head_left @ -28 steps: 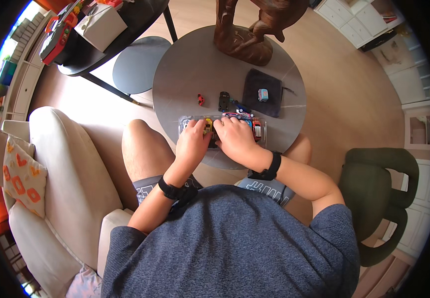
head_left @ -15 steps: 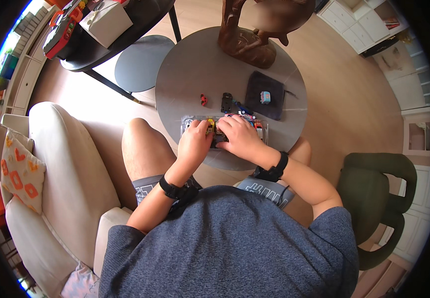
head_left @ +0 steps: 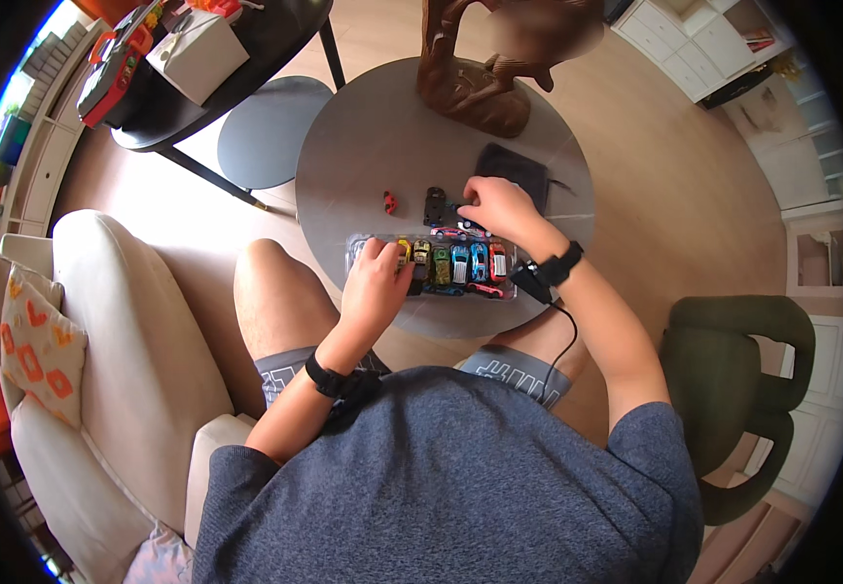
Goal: The recorder organizes several small toy cars from a table into a clear plastic container.
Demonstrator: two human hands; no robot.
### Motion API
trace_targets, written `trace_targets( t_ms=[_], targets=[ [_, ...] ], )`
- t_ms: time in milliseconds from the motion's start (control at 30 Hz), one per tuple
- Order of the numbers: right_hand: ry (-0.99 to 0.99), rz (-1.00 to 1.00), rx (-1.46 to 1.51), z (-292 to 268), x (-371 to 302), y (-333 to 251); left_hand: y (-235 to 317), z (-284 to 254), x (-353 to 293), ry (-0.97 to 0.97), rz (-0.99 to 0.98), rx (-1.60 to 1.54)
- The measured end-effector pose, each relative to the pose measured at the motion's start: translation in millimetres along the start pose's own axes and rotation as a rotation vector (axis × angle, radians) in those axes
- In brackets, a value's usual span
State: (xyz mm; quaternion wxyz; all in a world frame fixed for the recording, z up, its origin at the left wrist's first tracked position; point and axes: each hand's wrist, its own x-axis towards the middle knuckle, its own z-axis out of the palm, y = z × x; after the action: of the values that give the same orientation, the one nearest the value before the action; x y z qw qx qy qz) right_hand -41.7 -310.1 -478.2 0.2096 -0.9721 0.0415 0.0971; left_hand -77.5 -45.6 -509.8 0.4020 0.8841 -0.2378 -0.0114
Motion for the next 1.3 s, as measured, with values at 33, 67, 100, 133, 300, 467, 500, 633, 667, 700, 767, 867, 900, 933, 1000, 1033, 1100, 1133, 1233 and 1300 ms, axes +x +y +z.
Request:
trace_targets(
  t_ms=[33, 67, 100, 133, 300, 467, 500, 633, 667, 700, 767, 867, 900, 933, 1000, 1033, 1100, 1133, 1233, 1300],
  targets=[
    [-0.077, 0.005, -0.019, 4, 7, 1, 1, -2, 0, 0.0, 0.003, -0.024],
    [-0.074, 0.007, -0.017, 10, 12, 2, 2, -3, 0, 0.0, 0.007, -0.049],
    [-0.101, -0.027, -0.12, 16, 18, 2, 2, -5, -1, 0.0, 0.008, -0.047],
    [-0.127, -0.06, -0.223, 20, 22, 3, 2, -6, -2, 0.02, 0.039, -0.068],
    [-0.125, -0.021, -0.014, 4, 39, 12, 7, -21, 0, 0.085, 0.087, -0.119],
    [-0.4, 0.03, 0.915, -35, 5, -32, 20, -40, 14, 0.198, 0.075, -0.182],
    [-0.434, 0.027, 1.032, -31, 0, -39, 23, -42, 17, 0.223, 0.083, -0.179],
    [-0.468, 0.029, 1.13, -20, -15, -69, 35, -47, 19, 0.152, -0.018, -0.04],
    [-0.473, 0.025, 1.134, -16, -12, -72, 34, -49, 18, 0.154, -0.021, -0.035],
    [-0.433, 0.002, 1.121, -13, -12, -72, 34, -50, 19, 0.138, -0.057, 0.034],
    [-0.339, -0.025, 1.125, -8, -2, -58, 27, -55, 20, 0.128, -0.17, 0.136],
    [-0.054, 0.012, 0.802, 3, 26, -22, 15, -61, 16, 0.058, -0.225, 0.264],
    [-0.001, -0.038, 0.68, 15, 36, -6, 16, -60, 13, 0.054, -0.22, 0.266],
    [0.0, -0.038, 0.682, 18, 39, -4, 18, -59, 10, 0.01, -0.232, 0.292],
    [-0.077, -0.008, 0.668, 26, 44, 0, 20, -53, 6, -0.034, -0.241, 0.318],
    [-0.075, -0.008, 0.669, 32, 45, 1, 21, -49, 5, -0.067, -0.249, 0.352],
    [-0.098, -0.02, 0.728, 39, 46, -2, 28, -44, 3, -0.11, -0.248, 0.402],
    [-0.098, -0.02, 0.729, 40, 46, -4, 28, -40, 4, -0.111, -0.248, 0.403],
    [-0.018, -0.057, 0.506, 38, 40, -10, 25, -24, 7, -0.217, -0.333, 0.428],
    [0.118, -0.086, 0.148, 36, 38, -12, 19, -13, 9, -0.208, -0.32, 0.452]
  ],
)
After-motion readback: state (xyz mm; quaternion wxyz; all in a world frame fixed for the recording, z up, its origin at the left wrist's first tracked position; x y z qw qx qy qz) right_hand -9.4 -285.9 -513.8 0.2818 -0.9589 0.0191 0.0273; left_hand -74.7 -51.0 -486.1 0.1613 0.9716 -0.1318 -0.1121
